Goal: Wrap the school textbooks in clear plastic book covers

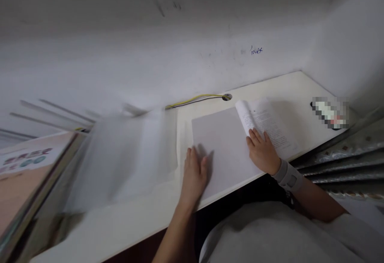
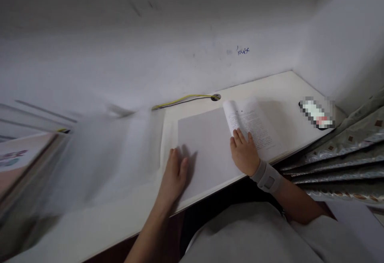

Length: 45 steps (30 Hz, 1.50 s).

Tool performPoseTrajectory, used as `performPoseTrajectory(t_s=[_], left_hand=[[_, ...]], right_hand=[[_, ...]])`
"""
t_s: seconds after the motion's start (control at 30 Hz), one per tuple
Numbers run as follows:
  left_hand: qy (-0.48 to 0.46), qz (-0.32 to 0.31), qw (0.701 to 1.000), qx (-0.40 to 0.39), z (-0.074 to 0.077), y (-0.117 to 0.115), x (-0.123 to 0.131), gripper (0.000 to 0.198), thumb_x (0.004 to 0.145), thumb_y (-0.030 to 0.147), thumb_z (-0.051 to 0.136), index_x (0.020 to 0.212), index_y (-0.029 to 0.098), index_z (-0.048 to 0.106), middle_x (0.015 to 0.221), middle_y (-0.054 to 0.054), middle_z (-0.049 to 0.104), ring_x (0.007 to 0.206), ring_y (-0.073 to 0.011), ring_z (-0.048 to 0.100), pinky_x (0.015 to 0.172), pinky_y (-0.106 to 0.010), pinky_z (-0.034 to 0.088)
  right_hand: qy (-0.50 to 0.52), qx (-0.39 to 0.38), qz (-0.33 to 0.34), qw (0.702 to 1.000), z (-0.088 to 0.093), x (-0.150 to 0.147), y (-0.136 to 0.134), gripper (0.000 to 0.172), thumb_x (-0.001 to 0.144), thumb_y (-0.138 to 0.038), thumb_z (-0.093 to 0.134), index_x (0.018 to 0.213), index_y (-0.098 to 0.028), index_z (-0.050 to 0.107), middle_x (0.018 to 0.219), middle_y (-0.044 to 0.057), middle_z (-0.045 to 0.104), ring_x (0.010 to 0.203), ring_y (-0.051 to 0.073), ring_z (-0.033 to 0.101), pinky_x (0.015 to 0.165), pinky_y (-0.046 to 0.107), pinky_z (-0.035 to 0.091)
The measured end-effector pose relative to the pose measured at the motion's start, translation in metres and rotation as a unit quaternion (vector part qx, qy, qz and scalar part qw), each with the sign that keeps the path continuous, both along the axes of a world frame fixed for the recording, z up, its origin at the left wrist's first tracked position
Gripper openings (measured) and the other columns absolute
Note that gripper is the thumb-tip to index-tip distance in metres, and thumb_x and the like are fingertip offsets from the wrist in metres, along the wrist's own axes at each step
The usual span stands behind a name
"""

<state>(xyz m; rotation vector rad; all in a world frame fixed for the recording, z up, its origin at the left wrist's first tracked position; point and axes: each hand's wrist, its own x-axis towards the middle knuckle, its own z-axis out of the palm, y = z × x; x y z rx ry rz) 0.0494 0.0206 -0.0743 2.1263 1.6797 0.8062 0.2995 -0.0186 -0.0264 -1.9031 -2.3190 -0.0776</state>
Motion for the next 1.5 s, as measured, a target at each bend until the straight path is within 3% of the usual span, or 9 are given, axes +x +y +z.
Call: performPoseTrajectory(t_s=[0.13, 0.37, 0.5, 0.8, 1.03, 1.13, 1.33, 1.43, 1.5], left_hand=[[-0.002, 0.010, 1.000, -0.016, -0.003, 0.002, -0.011, 0.065, 0.093, 0.047, 0.037, 0.143, 0.007, 0.031, 0.144, -0.024, 0.040, 0.135, -0.0315, 0.038, 0.110, -0.051, 0.032], [0.036, 0.007, 0.999, 0.001, -0.008, 0.001, -0.009, 0.067, 0.092, 0.050, 0.035, 0.142, 0.005, 0.033, 0.142, -0.025, 0.042, 0.137, -0.0347, 0.033, 0.111, -0.056, 0.025], [0.045, 0.004, 0.999, -0.007, -0.009, 0.001, -0.011, 0.069, 0.092, 0.051, 0.034, 0.142, 0.003, 0.032, 0.143, -0.026, 0.041, 0.137, -0.0361, 0.032, 0.111, -0.057, 0.026], [0.042, 0.002, 0.999, 0.001, -0.010, 0.001, -0.013, 0.068, 0.091, 0.051, 0.037, 0.143, 0.006, 0.033, 0.142, -0.025, 0.042, 0.137, -0.0356, 0.032, 0.111, -0.057, 0.027], [-0.085, 0.055, 0.989, -0.108, 0.011, -0.002, -0.015, 0.057, 0.087, 0.047, 0.048, 0.135, 0.017, 0.046, 0.143, -0.016, 0.045, 0.135, -0.0319, 0.037, 0.113, -0.055, 0.026], [-0.246, 0.089, 0.946, -0.193, 0.029, 0.001, -0.023, 0.045, 0.084, 0.043, 0.056, 0.124, 0.024, 0.056, 0.138, -0.011, 0.052, 0.130, -0.0308, 0.045, 0.110, -0.055, 0.032], [-0.463, 0.116, 0.808, -0.345, 0.064, 0.031, -0.038, 0.019, 0.072, 0.028, 0.062, 0.088, 0.017, 0.066, 0.108, -0.012, 0.069, 0.110, -0.0280, 0.062, 0.095, -0.045, 0.052], [-0.458, 0.140, 0.789, -0.385, 0.074, 0.043, -0.036, 0.011, 0.071, 0.024, 0.062, 0.080, 0.017, 0.064, 0.095, -0.010, 0.070, 0.090, -0.0210, 0.066, 0.076, -0.034, 0.056], [-0.425, 0.136, 0.803, -0.396, 0.078, 0.046, -0.030, 0.012, 0.070, 0.023, 0.065, 0.081, 0.017, 0.064, 0.077, -0.004, 0.066, 0.069, -0.0135, 0.062, 0.060, -0.025, 0.052]], right_hand=[[0.006, -0.009, 0.025, 1.000, 0.007, 0.004, 0.012, 0.046, 0.092, -0.026, 0.041, 0.135, -0.009, 0.047, 0.144, 0.021, 0.042, 0.137, 0.032, 0.033, 0.105, 0.049, 0.035], [-0.001, -0.052, 0.103, 0.993, 0.013, 0.028, 0.100, 0.051, 0.094, -0.041, 0.043, 0.133, -0.009, 0.047, 0.151, 0.018, 0.032, 0.140, 0.032, 0.026, 0.108, 0.052, 0.029], [-0.008, -0.085, 0.121, 0.989, 0.006, 0.035, 0.124, 0.054, 0.094, -0.044, 0.040, 0.136, -0.009, 0.043, 0.152, 0.017, 0.030, 0.141, 0.032, 0.024, 0.107, 0.055, 0.028], [0.047, -0.061, 0.049, 0.996, -0.009, 0.034, 0.127, 0.061, 0.094, -0.046, 0.040, 0.139, -0.005, 0.038, 0.151, 0.023, 0.029, 0.141, 0.032, 0.024, 0.108, 0.050, 0.030], [0.031, -0.016, 0.046, 0.998, 0.011, 0.022, 0.098, 0.065, 0.091, -0.048, 0.046, 0.141, -0.008, 0.036, 0.152, 0.023, 0.024, 0.141, 0.034, 0.022, 0.109, 0.054, 0.026], [-0.008, 0.027, 0.105, 0.994, 0.015, 0.014, 0.063, 0.052, 0.091, -0.038, 0.050, 0.135, -0.010, 0.047, 0.151, 0.020, 0.030, 0.140, 0.034, 0.025, 0.108, 0.056, 0.028], [-0.007, 0.028, 0.089, 0.996, -0.006, 0.001, 0.025, 0.042, 0.091, -0.029, 0.047, 0.127, -0.009, 0.055, 0.139, 0.018, 0.050, 0.135, 0.032, 0.036, 0.107, 0.058, 0.030], [-0.012, 0.039, 0.098, 0.994, -0.012, -0.003, 0.027, 0.044, 0.091, -0.030, 0.047, 0.126, -0.004, 0.055, 0.135, 0.021, 0.053, 0.135, 0.032, 0.036, 0.110, 0.057, 0.025], [-0.017, 0.041, 0.103, 0.994, -0.013, -0.004, 0.030, 0.046, 0.091, -0.031, 0.048, 0.125, -0.001, 0.055, 0.133, 0.023, 0.054, 0.134, 0.032, 0.037, 0.111, 0.057, 0.025]])
